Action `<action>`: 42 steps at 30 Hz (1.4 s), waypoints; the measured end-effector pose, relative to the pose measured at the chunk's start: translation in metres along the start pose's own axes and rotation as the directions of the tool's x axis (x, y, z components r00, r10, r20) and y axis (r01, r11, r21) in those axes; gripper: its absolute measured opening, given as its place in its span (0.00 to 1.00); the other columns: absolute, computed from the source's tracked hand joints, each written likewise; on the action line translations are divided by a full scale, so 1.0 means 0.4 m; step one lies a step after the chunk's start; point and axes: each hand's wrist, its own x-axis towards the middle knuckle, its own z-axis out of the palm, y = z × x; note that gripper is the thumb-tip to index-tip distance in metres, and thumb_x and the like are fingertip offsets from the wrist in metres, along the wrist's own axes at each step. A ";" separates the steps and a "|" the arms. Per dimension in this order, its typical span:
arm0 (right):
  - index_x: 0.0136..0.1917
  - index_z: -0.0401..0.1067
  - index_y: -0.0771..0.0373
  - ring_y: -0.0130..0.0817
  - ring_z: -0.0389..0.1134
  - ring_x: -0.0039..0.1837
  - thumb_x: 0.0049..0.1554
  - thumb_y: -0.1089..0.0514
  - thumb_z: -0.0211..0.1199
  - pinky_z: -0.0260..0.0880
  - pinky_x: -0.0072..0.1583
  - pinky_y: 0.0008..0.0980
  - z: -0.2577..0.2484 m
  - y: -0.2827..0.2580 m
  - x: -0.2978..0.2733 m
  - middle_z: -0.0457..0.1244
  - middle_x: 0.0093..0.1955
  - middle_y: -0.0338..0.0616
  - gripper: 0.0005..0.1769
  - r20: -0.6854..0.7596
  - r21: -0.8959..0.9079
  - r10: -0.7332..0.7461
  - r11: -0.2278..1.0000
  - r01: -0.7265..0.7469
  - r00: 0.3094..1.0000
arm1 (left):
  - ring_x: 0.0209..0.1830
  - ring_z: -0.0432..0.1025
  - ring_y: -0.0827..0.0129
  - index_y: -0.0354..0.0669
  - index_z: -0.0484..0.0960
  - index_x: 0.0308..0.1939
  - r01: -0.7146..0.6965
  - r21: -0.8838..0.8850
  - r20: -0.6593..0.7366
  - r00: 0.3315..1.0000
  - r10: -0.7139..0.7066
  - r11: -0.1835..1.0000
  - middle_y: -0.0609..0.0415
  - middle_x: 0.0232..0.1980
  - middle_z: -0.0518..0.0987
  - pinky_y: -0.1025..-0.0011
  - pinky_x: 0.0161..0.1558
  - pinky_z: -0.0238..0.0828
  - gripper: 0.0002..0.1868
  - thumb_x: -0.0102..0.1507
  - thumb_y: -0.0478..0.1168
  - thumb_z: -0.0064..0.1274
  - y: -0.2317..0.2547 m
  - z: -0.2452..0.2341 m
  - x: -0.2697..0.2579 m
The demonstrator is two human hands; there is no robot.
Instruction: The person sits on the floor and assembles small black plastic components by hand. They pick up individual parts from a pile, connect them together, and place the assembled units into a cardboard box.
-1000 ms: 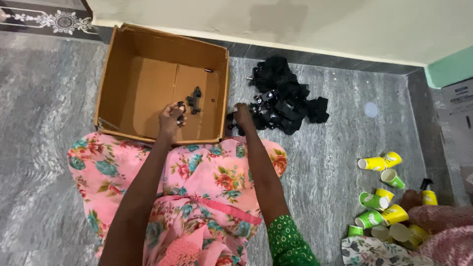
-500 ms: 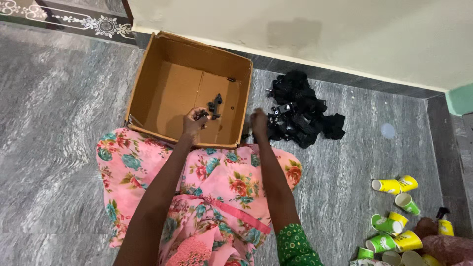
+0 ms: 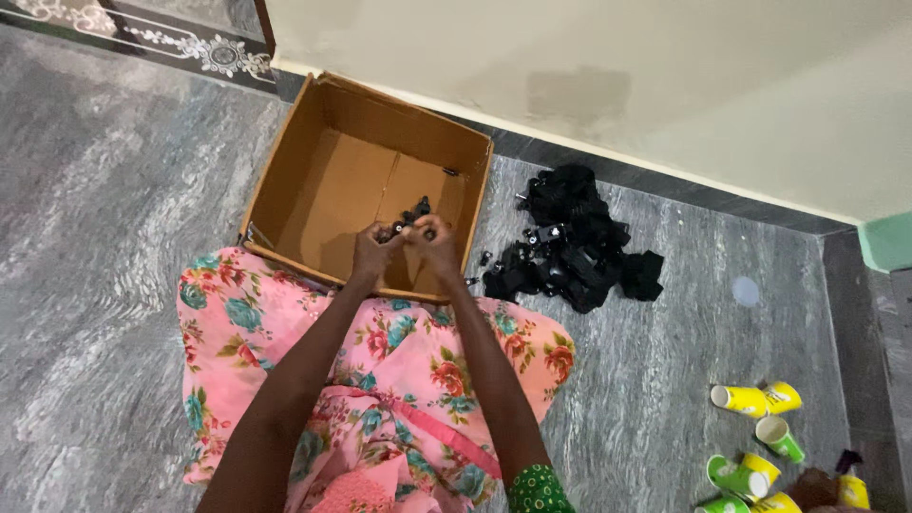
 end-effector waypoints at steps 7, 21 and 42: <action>0.56 0.69 0.62 0.27 0.66 0.45 0.57 0.53 0.70 0.68 0.50 0.30 0.017 0.023 -0.017 0.64 0.41 0.39 0.19 0.001 -0.067 0.061 0.996 -0.061 0.998 | 0.34 0.74 0.82 0.39 0.83 0.45 -0.078 0.081 0.126 0.990 0.067 0.994 0.62 0.37 0.82 0.80 0.37 0.73 0.14 0.58 0.37 0.68 0.008 -0.009 -0.015; 0.62 0.70 0.65 0.35 0.69 0.56 0.64 0.50 0.62 0.68 0.59 0.34 0.016 0.028 -0.034 0.67 0.51 0.46 0.20 -0.009 -0.196 -0.108 0.975 0.105 0.994 | 0.37 0.73 0.78 0.38 0.79 0.48 -0.108 -0.022 0.033 0.994 0.109 0.994 0.59 0.41 0.79 0.76 0.38 0.74 0.14 0.59 0.32 0.65 0.085 0.010 -0.063; 0.62 0.68 0.65 0.31 0.70 0.54 0.67 0.46 0.55 0.71 0.57 0.32 0.012 0.078 -0.033 0.67 0.52 0.46 0.21 0.058 -0.076 0.022 0.997 -0.018 0.998 | 0.32 0.71 0.79 0.38 0.82 0.57 -0.082 0.119 0.173 0.983 0.061 0.990 0.57 0.42 0.82 0.77 0.35 0.71 0.19 0.62 0.33 0.62 0.173 0.002 -0.100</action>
